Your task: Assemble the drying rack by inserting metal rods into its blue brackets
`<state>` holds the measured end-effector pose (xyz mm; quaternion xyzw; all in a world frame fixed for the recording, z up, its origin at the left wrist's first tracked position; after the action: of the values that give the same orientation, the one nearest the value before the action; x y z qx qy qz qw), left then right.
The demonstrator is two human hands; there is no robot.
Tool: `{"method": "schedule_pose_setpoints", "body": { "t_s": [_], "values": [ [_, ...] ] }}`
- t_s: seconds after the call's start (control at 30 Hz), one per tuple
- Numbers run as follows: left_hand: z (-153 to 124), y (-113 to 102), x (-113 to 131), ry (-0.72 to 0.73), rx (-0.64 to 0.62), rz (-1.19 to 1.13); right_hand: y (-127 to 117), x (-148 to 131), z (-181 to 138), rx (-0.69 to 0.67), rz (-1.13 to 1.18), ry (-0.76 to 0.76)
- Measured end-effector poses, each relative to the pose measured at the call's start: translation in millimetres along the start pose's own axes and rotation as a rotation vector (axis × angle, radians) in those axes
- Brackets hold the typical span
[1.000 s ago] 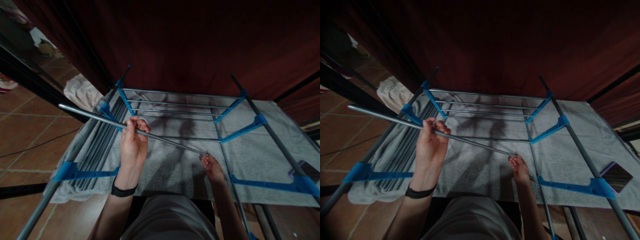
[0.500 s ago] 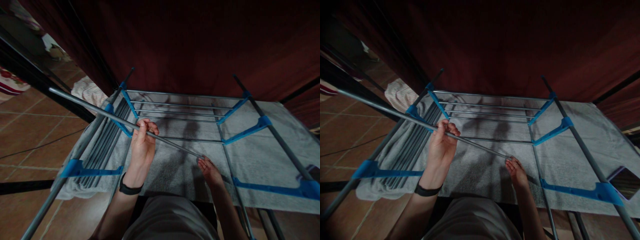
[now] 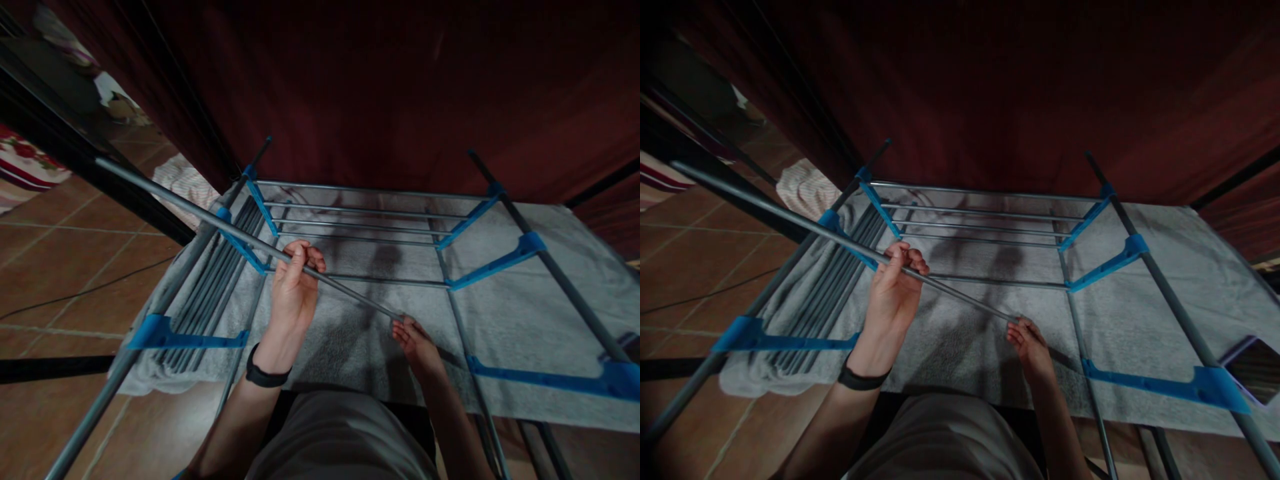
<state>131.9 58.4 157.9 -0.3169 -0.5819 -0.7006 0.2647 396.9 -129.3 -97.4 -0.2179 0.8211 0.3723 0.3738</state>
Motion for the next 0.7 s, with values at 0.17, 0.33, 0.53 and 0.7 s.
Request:
{"method": "schedule_pose_setpoints", "body": {
  "t_s": [0.17,0.33,0.53,0.7],
  "values": [
    [-2.2,2.3,-4.5,-0.02,-0.02,-0.018,3.8,2.6,-5.0,-0.024,0.014,0.016],
    [-2.7,3.2,-4.2,-0.028,-0.005,-0.001,7.4,-1.2,-7.0,-0.018,0.018,0.015],
    [-2.8,1.8,-8.7,-0.033,0.003,-0.002,9.9,1.4,-7.5,-0.004,0.014,0.05],
    [-4.7,3.0,-13.1,-0.046,-0.005,-0.019,9.6,3.5,-7.4,-0.024,0.018,0.035]
  ]
}}
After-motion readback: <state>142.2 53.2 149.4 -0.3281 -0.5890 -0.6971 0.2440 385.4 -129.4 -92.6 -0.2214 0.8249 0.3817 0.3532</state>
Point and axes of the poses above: each hand's wrist, its own z-axis towards the middle knuckle, its own y-axis out of the palm, x = y × z, the point moved 8 cm from there along z, towards the middle knuckle, and after that the axes turned 8 degrees about -x, right-handed, at the moved point
